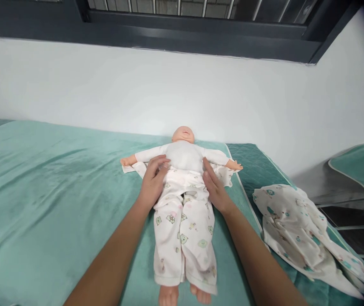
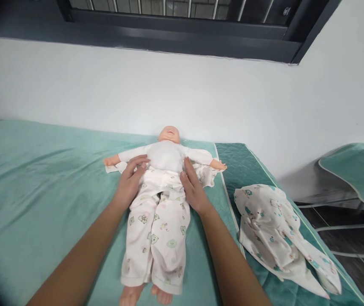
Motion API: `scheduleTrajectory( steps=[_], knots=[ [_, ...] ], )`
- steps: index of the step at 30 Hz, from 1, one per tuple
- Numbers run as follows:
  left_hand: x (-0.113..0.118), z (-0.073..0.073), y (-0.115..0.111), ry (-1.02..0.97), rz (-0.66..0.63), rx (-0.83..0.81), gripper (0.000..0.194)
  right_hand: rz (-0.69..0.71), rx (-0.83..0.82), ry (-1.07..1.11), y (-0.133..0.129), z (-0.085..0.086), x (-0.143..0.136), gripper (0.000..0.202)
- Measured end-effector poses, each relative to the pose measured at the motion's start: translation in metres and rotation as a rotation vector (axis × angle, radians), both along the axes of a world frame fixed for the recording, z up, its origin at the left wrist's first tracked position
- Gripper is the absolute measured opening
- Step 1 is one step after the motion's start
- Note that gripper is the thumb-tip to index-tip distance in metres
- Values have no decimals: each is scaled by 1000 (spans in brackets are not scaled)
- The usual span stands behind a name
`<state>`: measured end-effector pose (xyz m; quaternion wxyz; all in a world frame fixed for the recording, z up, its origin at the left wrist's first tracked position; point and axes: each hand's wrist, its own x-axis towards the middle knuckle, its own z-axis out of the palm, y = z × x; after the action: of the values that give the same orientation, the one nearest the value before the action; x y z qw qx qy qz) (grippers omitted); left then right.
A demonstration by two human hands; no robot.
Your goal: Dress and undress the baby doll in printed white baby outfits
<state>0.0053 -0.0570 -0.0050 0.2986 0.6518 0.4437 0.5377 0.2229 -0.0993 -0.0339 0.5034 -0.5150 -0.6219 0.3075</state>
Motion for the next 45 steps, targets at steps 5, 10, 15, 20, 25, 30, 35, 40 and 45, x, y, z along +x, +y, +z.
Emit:
scheduleTrajectory(
  steps=[5,10,15,20,25,30,35,40,45],
  knots=[
    [-5,0,1,-137,98,-141,24,-76,150,10,-12,1,-2,56],
    [-7,1,4,-58,115,-319,36,-226,251,-32,-20,5,1,31],
    [-13,4,5,207,153,-258,43,-207,-26,-204,-24,8,12,41],
    [-17,10,1,351,109,-292,51,16,-138,-280,-28,13,13,45],
    [-15,15,-3,145,35,-318,51,-34,-140,-126,-25,8,9,45],
    [-8,8,-2,-20,-64,-335,56,-131,-67,-5,-19,2,9,46],
    [-6,-3,5,-94,-114,-284,60,-114,-68,-6,-14,1,13,53],
    [-4,-12,12,-33,-48,-185,61,-114,-70,18,-10,-2,12,51],
    [-5,-16,19,74,-14,20,53,-201,28,72,-9,-7,7,54]
  ],
)
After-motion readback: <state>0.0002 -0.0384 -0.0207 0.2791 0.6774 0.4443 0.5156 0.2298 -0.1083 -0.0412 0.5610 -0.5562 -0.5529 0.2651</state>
